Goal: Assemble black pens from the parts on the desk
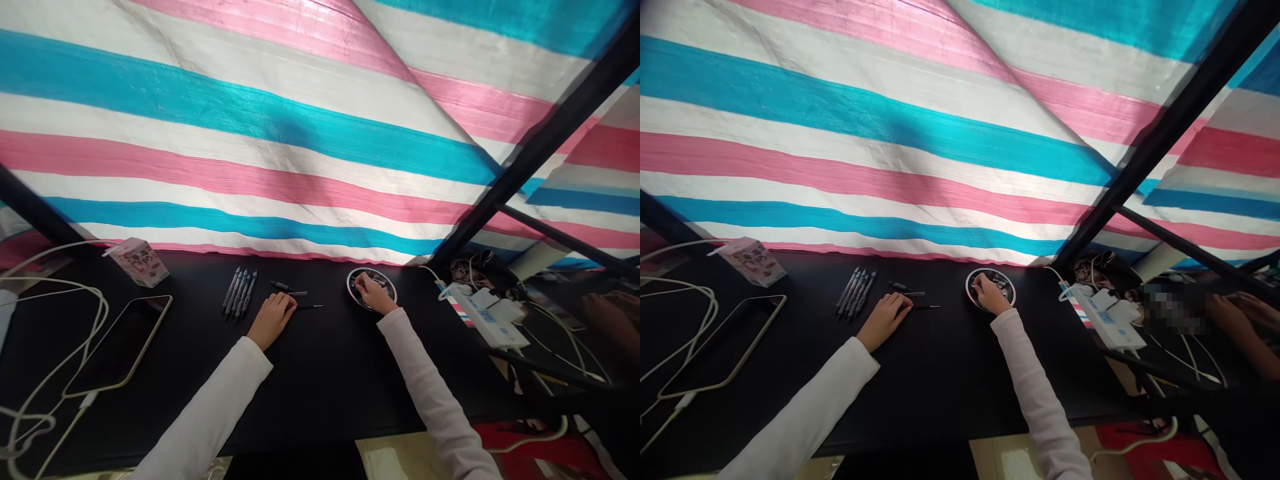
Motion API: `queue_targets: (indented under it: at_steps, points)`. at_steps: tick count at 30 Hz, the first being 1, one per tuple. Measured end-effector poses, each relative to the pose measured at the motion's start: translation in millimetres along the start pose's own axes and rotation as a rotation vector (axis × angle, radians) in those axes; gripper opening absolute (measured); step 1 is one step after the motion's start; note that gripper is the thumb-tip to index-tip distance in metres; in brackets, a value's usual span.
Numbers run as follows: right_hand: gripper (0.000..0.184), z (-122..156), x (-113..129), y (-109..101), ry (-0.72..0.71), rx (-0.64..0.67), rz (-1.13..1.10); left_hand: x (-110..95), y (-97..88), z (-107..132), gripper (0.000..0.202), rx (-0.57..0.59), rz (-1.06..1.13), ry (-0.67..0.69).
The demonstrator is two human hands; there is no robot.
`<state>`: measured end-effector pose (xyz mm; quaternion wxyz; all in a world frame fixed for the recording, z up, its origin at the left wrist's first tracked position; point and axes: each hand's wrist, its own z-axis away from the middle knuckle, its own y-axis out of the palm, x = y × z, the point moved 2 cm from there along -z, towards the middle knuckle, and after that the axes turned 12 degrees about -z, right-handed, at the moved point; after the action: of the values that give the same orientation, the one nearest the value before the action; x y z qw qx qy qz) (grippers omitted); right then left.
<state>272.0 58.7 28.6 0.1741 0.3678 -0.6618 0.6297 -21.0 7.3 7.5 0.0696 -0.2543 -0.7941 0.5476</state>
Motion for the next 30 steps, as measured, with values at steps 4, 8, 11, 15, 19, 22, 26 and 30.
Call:
queue_targets:
  at_steps: [4, 8, 11, 15, 19, 22, 26, 30]
  points:
    - [0.006, 1, 1, 4, -0.010, -0.020, 0.004, 1, -1.2, 3, 0.017, -0.007, -0.011, -0.007]
    - [0.004, 2, 3, 7, -0.029, -0.042, -0.023, 3, -1.9, 5, 0.017, -0.026, -0.034, -0.030]
    - [0.003, 3, 1, 8, -0.036, -0.069, -0.084, 4, -1.6, 6, 0.017, -0.033, -0.044, -0.034]
    - [0.007, 3, -4, 9, 0.038, -0.083, -0.269, 4, -0.5, 6, 0.016, -0.026, -0.051, -0.036]
    - [0.012, 3, -7, 11, 0.117, -0.079, -0.453, 4, 0.1, 5, 0.015, -0.025, -0.049, -0.034]
    - [0.015, 4, -9, 6, 0.130, -0.161, -0.490, 5, 0.4, 5, 0.016, -0.027, -0.044, -0.035]
    - [0.021, 7, -11, -9, 0.089, -0.380, -0.427, 5, 0.6, 5, 0.015, -0.023, -0.050, -0.039]
    - [0.021, 13, 2, -11, 0.012, -0.499, -0.347, 2, -1.4, 4, 0.017, -0.020, -0.068, -0.011]
